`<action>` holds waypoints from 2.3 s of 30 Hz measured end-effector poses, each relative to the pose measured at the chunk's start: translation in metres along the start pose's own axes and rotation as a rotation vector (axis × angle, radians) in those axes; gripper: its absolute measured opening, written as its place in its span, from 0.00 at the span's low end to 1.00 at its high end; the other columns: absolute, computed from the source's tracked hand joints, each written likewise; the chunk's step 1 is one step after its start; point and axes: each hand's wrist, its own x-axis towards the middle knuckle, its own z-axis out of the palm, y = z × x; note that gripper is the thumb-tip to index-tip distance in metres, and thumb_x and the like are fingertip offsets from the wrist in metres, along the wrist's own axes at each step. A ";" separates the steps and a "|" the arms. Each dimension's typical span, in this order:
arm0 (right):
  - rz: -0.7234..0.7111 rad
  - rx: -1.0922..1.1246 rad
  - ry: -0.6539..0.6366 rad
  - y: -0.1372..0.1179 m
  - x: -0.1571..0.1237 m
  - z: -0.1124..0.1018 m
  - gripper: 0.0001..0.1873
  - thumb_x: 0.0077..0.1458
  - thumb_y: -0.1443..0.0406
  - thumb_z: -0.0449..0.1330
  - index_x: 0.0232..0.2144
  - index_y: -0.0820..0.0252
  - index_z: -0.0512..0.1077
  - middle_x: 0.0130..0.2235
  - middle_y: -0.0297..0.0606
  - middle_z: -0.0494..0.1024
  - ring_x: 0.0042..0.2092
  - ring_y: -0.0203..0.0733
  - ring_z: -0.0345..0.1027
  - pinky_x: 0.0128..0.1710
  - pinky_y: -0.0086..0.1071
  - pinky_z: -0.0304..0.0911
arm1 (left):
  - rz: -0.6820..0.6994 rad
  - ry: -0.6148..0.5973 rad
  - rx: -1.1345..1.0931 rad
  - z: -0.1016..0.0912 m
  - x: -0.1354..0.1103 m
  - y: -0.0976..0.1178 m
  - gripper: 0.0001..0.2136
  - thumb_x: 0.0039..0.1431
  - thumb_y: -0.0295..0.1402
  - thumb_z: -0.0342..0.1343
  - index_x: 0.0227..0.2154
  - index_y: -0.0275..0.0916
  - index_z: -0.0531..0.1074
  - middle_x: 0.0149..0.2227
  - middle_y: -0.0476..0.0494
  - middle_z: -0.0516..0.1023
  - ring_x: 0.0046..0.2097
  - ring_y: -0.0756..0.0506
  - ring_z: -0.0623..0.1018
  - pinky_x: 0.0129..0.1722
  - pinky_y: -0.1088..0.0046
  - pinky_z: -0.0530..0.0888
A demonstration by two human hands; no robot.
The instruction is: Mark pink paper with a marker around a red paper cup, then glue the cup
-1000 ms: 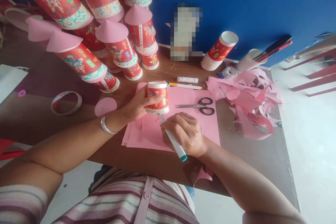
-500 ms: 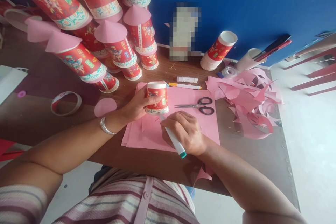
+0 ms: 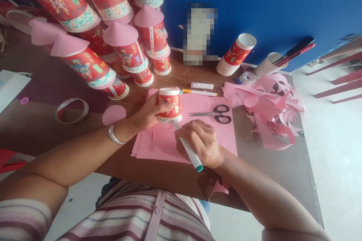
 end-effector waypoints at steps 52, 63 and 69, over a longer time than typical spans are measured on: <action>-0.025 0.014 0.007 0.002 -0.001 0.002 0.16 0.61 0.77 0.63 0.47 0.55 0.73 0.32 0.31 0.75 0.31 0.40 0.74 0.33 0.36 0.78 | 0.019 0.028 -0.020 0.001 -0.001 0.002 0.26 0.56 0.42 0.75 0.54 0.41 0.75 0.41 0.45 0.80 0.41 0.44 0.79 0.44 0.65 0.78; -0.006 0.030 -0.029 0.003 -0.002 0.001 0.20 0.58 0.78 0.64 0.49 0.56 0.74 0.33 0.31 0.78 0.33 0.41 0.76 0.34 0.35 0.76 | -0.016 0.050 -0.027 -0.003 -0.001 -0.002 0.28 0.55 0.42 0.76 0.55 0.39 0.76 0.47 0.40 0.81 0.46 0.42 0.80 0.46 0.64 0.78; -0.006 0.008 0.000 0.003 0.000 0.002 0.18 0.59 0.79 0.62 0.47 0.55 0.73 0.31 0.31 0.77 0.31 0.40 0.75 0.33 0.35 0.75 | -0.003 0.025 -0.012 0.000 -0.001 0.001 0.25 0.55 0.43 0.75 0.52 0.39 0.76 0.42 0.43 0.80 0.43 0.43 0.80 0.44 0.63 0.78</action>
